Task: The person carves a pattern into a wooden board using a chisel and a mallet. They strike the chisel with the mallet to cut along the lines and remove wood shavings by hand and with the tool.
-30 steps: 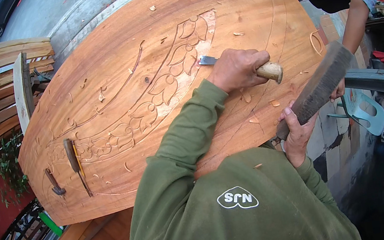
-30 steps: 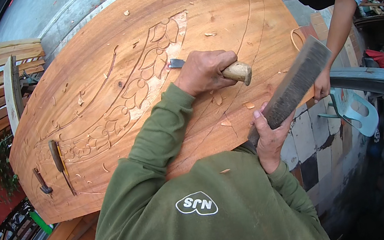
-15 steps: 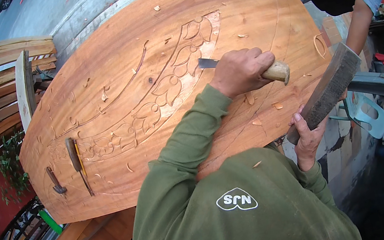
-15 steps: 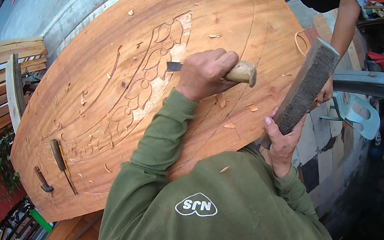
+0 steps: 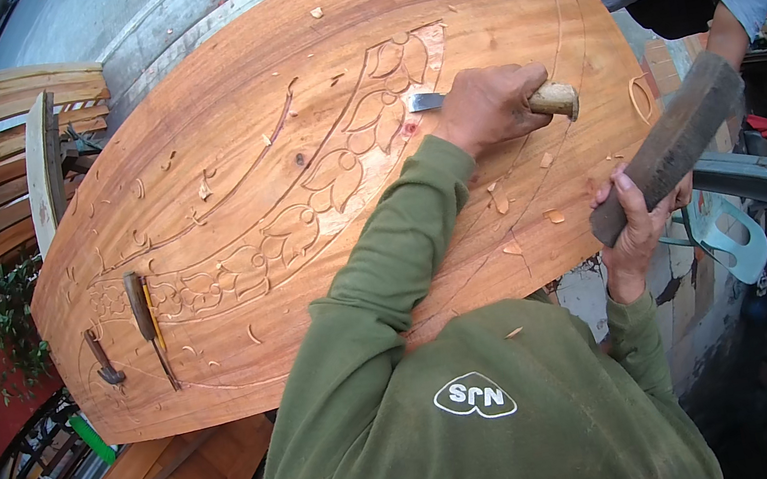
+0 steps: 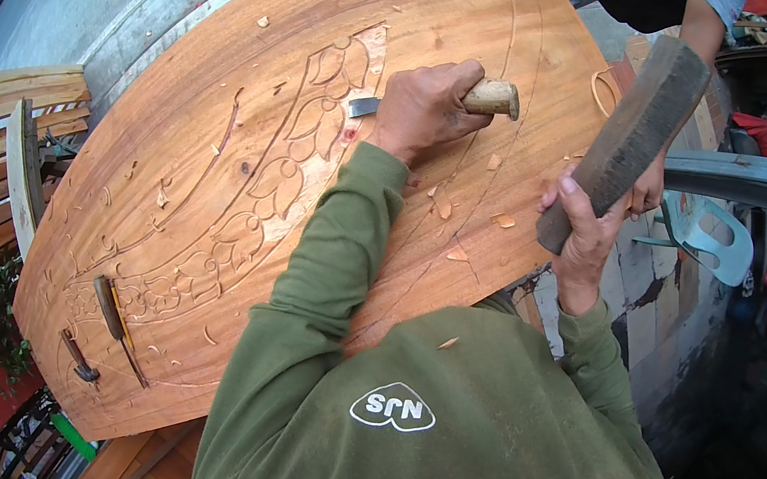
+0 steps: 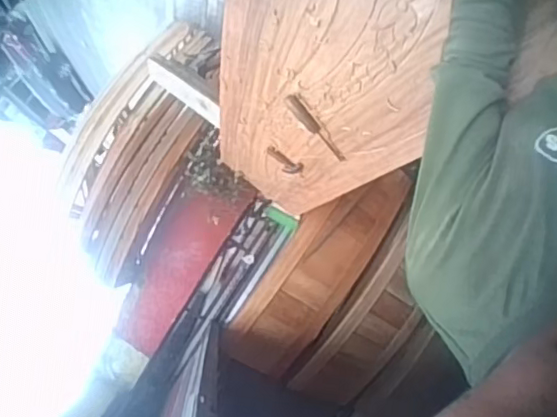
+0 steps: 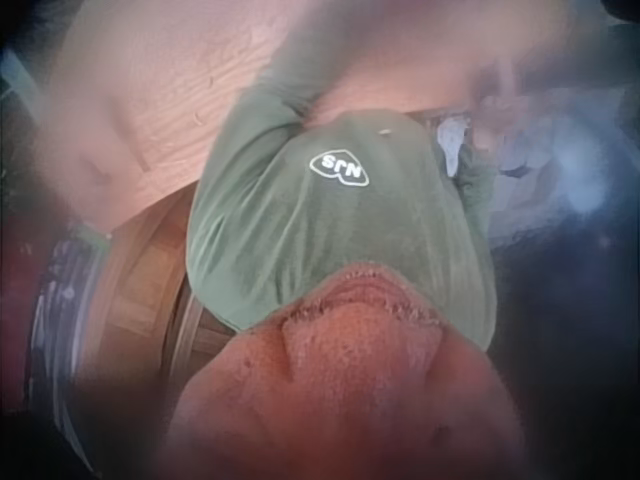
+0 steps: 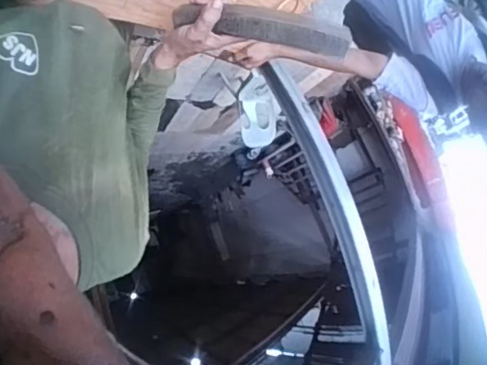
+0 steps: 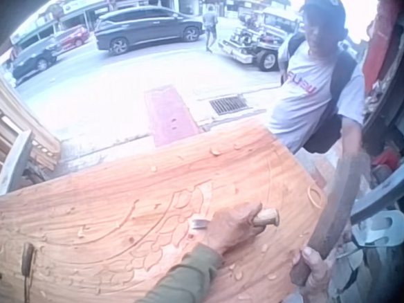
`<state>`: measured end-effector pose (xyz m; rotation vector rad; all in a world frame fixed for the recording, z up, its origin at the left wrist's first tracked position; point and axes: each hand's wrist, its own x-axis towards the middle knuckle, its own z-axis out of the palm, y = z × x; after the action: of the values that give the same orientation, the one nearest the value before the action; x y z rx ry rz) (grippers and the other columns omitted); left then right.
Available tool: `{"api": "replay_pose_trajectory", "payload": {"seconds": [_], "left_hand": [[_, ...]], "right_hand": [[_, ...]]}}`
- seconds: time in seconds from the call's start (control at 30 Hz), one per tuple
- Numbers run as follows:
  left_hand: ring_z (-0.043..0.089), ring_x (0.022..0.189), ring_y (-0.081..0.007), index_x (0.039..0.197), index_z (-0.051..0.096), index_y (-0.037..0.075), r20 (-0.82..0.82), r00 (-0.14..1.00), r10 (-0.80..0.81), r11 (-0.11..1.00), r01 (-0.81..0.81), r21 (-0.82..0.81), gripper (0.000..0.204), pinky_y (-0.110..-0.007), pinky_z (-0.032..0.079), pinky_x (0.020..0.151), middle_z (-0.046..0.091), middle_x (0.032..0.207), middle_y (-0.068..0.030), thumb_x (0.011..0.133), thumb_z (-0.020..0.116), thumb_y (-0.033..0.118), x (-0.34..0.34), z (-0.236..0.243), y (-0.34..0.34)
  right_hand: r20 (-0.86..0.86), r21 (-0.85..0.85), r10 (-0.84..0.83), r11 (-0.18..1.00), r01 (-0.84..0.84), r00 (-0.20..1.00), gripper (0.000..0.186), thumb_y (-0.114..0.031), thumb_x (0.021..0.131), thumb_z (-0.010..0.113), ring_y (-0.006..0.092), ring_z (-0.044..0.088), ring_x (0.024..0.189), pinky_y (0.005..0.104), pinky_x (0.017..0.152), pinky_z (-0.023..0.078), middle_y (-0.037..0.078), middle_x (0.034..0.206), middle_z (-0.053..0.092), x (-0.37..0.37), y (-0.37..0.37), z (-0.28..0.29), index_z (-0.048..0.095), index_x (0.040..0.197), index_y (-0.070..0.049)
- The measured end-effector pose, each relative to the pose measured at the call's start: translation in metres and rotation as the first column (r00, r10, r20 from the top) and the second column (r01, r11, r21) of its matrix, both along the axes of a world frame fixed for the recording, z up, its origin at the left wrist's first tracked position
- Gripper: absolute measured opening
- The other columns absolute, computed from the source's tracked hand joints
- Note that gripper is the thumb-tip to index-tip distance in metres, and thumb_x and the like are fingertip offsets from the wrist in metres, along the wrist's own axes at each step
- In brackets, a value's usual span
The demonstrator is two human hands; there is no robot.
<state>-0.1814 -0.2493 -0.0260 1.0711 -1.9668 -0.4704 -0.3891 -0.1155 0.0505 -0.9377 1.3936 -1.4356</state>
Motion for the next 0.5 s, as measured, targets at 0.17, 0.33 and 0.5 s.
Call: {"api": "replay_pose_trajectory", "payload": {"seconds": [0.17, 0.33, 0.5], "left_hand": [[0.071, 0.07, -0.0292, 0.092, 0.064, 0.015, -0.116, 0.988, 0.098, 0.994, -0.103, -0.043, 0.034, -0.042, 0.054, 0.058, 0.069, 0.078, -0.0056, 0.078, 0.088, 0.034, 0.006, 0.004, -0.001], [0.07, 0.069, -0.0283, 0.091, 0.062, 0.015, -0.105, 0.991, 0.087, 0.994, -0.093, -0.057, 0.035, -0.041, 0.055, 0.057, 0.069, 0.077, -0.005, 0.079, 0.089, 0.034, 0.0, 0.004, 0.003], [0.071, 0.07, -0.0293, 0.093, 0.062, 0.015, -0.13, 0.99, 0.061, 0.997, -0.065, -0.027, 0.036, -0.043, 0.055, 0.058, 0.07, 0.08, -0.0049, 0.08, 0.088, 0.036, -0.002, 0.0, -0.005]], "right_hand": [[-0.096, 0.208, 0.349, 0.923, -0.324, 0.932, 0.047, -0.007, 0.097, 0.071, 0.0156, 0.064, 0.075, 0.032, 0.067, 0.056, 0.007, 0.097, 0.062, 0.017, 0.0, -0.013, 0.048, 0.137, -0.003], [0.019, 0.015, 0.143, 0.99, -0.143, 0.99, 0.045, -0.008, 0.096, 0.071, 0.0166, 0.064, 0.074, 0.0322, 0.066, 0.056, 0.008, 0.1, 0.062, 0.008, -0.019, 0.002, 0.05, 0.136, -0.003], [-0.17, 0.171, 0.352, 0.93, -0.325, 0.92, 0.072, -0.005, 0.095, 0.072, 0.0147, 0.064, 0.082, 0.0331, 0.07, 0.057, 0.006, 0.106, 0.062, 0.013, -0.019, -0.013, 0.039, 0.159, -0.003]]}}
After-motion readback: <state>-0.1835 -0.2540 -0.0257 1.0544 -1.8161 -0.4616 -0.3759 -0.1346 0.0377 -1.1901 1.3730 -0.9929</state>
